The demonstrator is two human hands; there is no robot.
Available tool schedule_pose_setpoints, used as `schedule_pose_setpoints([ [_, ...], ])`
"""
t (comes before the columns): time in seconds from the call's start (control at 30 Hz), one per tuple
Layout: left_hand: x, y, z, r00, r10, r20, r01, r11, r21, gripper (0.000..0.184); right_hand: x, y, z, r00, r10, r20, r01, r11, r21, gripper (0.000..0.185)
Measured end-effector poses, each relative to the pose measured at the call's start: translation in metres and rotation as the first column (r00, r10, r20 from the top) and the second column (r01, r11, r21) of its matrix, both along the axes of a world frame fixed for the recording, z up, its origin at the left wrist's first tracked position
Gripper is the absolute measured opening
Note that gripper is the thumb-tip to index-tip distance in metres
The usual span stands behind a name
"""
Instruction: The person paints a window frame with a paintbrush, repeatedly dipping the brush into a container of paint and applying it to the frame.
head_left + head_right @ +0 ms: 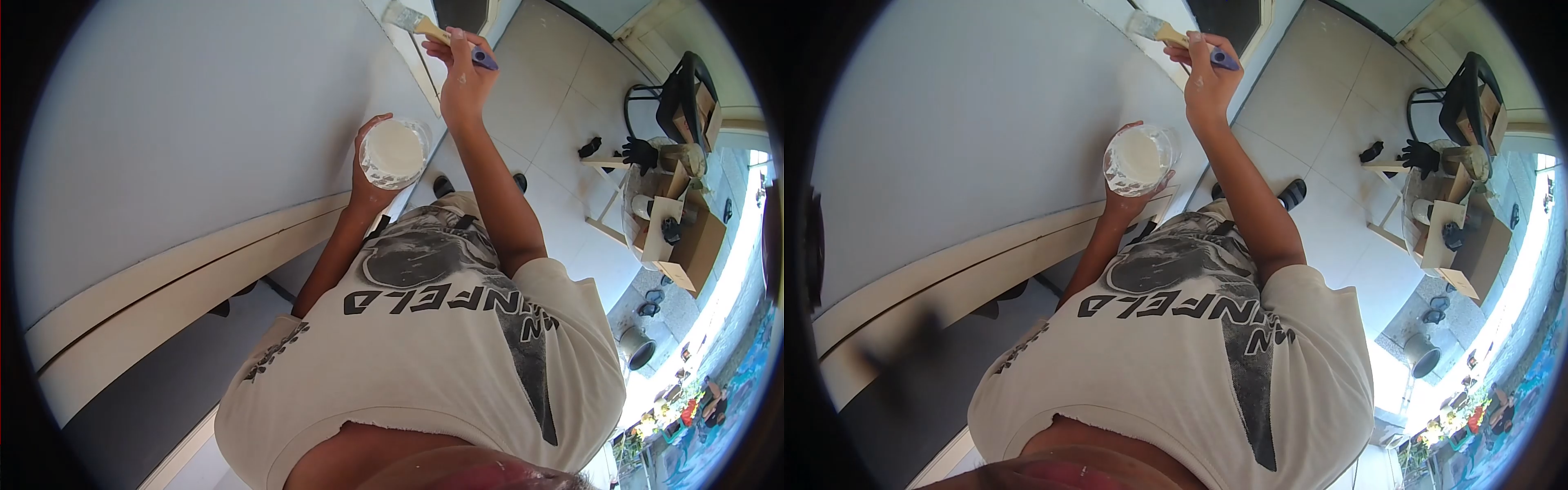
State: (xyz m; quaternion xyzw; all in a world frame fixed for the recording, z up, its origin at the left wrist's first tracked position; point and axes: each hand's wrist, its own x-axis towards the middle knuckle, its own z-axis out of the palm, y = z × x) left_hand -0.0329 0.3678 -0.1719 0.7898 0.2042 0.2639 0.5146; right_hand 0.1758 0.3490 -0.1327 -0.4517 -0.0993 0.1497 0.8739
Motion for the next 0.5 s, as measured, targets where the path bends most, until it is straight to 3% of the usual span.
schedule_pose_setpoints([
  [0.07,0.001,0.000,0.001,1.000,-0.002,0.004,0.002,1.000,0.001,0.104,0.000,0.001,0.011,0.999,0.033,0.016,-0.035,0.985,0.171,0.027],
  [0.1,0.001,0.000,0.002,1.000,-0.002,0.012,0.002,1.000,0.004,0.104,-0.001,0.000,0.000,0.999,0.031,0.016,-0.034,0.984,0.174,0.027],
  [0.2,0.002,0.000,0.001,0.999,0.000,0.038,-0.001,1.000,0.015,0.104,-0.005,-0.007,-0.071,1.000,-0.001,0.003,0.001,0.998,0.056,0.026],
  [0.27,0.002,0.001,-0.001,0.998,0.003,0.056,-0.005,1.000,0.022,0.104,-0.004,-0.013,-0.100,0.990,-0.106,-0.094,0.072,0.948,-0.309,0.023],
  [0.3,0.002,0.000,-0.002,0.999,0.003,0.045,-0.004,1.000,0.005,0.104,-0.003,-0.013,-0.104,0.990,-0.106,-0.094,0.072,0.948,-0.309,0.023],
  [0.4,0.002,0.002,0.001,1.000,-0.003,0.013,0.003,1.000,-0.003,0.104,0.003,-0.010,-0.062,0.989,-0.121,-0.088,0.083,0.932,-0.354,0.022],
  [0.47,0.002,0.001,0.003,1.000,-0.011,-0.013,0.011,1.000,0.001,0.103,-0.001,-0.005,-0.007,1.000,-0.003,0.005,0.003,0.999,-0.050,0.022],
  [0.5,0.002,0.001,0.004,1.000,-0.015,0.007,0.015,1.000,0.008,0.103,-0.001,-0.004,0.011,1.000,-0.005,0.003,0.005,0.999,-0.052,0.022],
])
